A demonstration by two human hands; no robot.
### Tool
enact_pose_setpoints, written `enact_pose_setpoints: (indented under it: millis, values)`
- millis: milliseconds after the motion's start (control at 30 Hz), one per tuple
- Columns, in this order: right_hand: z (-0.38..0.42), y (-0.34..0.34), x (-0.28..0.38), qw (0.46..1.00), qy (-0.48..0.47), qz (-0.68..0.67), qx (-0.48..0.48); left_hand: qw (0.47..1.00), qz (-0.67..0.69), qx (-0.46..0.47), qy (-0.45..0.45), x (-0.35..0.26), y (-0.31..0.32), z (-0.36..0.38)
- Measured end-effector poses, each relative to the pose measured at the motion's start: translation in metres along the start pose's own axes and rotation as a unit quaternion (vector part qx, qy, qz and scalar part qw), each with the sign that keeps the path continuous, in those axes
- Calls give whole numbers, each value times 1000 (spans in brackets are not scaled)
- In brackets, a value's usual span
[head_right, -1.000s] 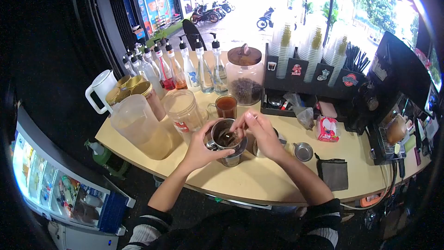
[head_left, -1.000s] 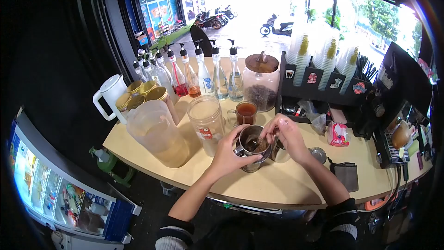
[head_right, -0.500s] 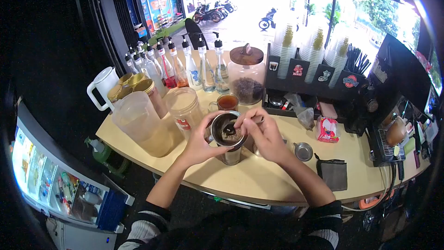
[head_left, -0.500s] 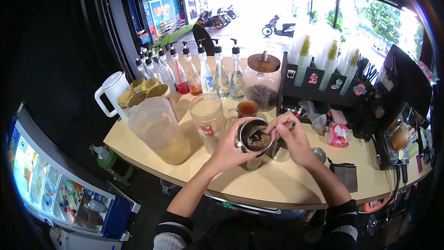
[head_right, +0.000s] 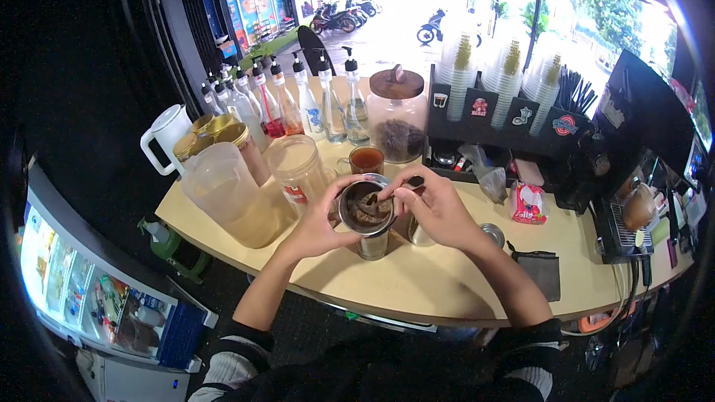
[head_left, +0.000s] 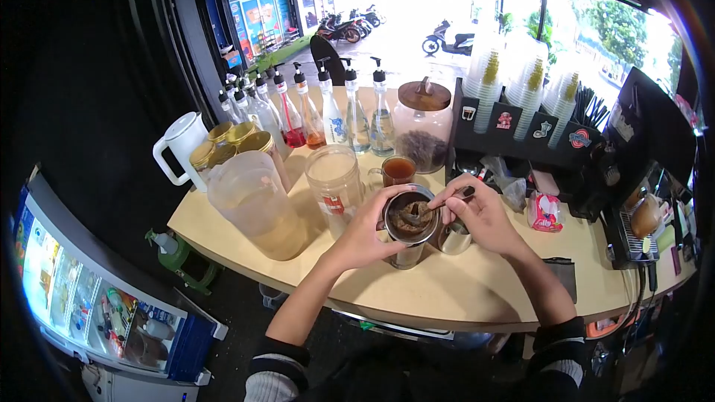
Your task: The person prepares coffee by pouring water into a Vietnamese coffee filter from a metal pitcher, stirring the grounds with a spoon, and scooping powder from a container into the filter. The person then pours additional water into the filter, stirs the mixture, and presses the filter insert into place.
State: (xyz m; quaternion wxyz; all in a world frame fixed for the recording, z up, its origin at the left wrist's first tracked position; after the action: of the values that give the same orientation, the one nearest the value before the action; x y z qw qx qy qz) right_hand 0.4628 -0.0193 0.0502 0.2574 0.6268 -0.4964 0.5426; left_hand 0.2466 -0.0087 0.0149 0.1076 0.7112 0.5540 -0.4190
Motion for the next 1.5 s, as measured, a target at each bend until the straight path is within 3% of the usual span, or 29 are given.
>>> enact_pose_setpoints:
  millis: [133, 267, 333, 467, 600, 633, 800, 867, 1100, 1200, 1267, 1367, 1500]
  values:
    - [0, 5, 8, 996, 34, 47, 64, 1000, -2, 4, -10, 1, -1, 1]
    - [-5, -2, 21, 998, 41, 31, 27, 1000, -4, 0, 3, 1, 0, 3]
    - [-6, -1, 23, 988, 78, 96, 88, 1000, -5, 0, 1, 2, -1, 3]
    - [-13, -5, 31, 996, 38, 73, 42, 1000, 1, -2, 12, 6, 1, 5]
    - [-12, 3, 24, 992, 49, 95, 70, 998, -48, 2, 33, 8, 1, 4]
    - [-15, 1, 24, 995, 8, 84, 46, 997, -66, -3, 35, 7, 2, 4]
    - [-12, 13, 20, 996, 56, 50, 54, 988, -145, -10, 50, 9, 8, 7]
    - [-8, 23, 15, 1000, 29, 10, 8, 982, -151, -55, 97, 13, 12, 8]
    - [0, 21, 11, 999, 39, 33, -13, 984, -154, -69, 48, 14, 13, 14]
    - [0, 18, 17, 999, 13, 29, -9, 983, -166, -53, 61, 1, 5, 8]
    - [1, 17, 22, 996, 42, 75, 30, 960, -262, 46, 89, -10, -6, 0]
    - [-5, 9, 31, 995, 8, 99, -2, 958, -256, 103, 74, -13, -13, -8]
    - [-4, 14, 31, 985, 16, 169, 33, 953, -262, 110, 107, -14, -15, -16]
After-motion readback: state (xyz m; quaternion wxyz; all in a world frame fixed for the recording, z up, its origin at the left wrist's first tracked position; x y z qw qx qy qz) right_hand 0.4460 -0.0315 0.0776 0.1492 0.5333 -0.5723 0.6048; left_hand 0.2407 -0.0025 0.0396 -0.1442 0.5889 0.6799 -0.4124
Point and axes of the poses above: each hand's wrist, its own z-axis away from the middle knuckle, its own y-axis out of the palm, x = y × z, the point moved 1 cm from there along -z, towards the middle knuckle, and after that the axes turned 12 degrees about y, right-handed, at the moved point
